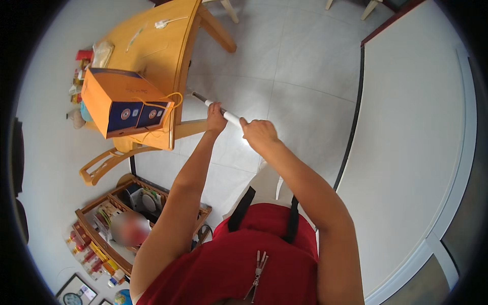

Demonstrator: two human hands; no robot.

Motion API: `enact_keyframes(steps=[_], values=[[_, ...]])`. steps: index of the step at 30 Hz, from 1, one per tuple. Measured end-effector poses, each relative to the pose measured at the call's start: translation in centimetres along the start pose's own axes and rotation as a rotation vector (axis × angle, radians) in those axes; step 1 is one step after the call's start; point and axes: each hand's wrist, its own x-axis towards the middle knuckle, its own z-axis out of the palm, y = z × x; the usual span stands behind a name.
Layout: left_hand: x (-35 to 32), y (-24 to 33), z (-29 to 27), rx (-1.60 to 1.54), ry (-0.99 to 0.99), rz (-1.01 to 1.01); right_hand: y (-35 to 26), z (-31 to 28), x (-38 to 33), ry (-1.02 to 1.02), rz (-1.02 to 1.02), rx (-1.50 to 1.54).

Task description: The person mops the tiled floor of a cluttered living area and a bathroom using a flat mop. They move around furniture and items, including a scooter, and dip the mop into a bucket of water in the bathroom to clean the floor.

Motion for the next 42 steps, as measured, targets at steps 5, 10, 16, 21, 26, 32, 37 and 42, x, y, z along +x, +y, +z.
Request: enact_keyframes(steps=[5,10,16,21,26,32,37,42], values=[[0.9,0.2,0.1,0.056,0.036,0.011,0.6,-1.0,-1.0,-0.057,0.017,0.026],[1.7,5.6,0.3,0.166,-0.118,0.157,5.0,-6.7,-10.7,0.075,0.026,0.037],[2.7,23.0,2.9,0.004,-0.746,0.667,12.6,-15.9,-24.4,0.117,0.333,0.017],[1.9,41.6,2.1,-0.033,-0.974,0.880,16.5,-24.6,-35.6,0.261,0.523,-0.018],[1.0,54.9,5.3,-0.017,-1.041,1.228,17.7,-29.9,-43.1,0.270,0.815,0.097],[5.8,63.3,8.5,0.031,-0.934,1.383,20.0,-31.6,-42.3,0.356,0.926,0.031],[16.4,63.1,11.1,0.010,-0.774,1.371,23.9,-31.9,-34.2,0.417,0.898,0.028],[30.8,60.8,10.9,0.090,-0.719,1.239,28.1,-33.7,-20.8,0.448,0.816,-0.120]])
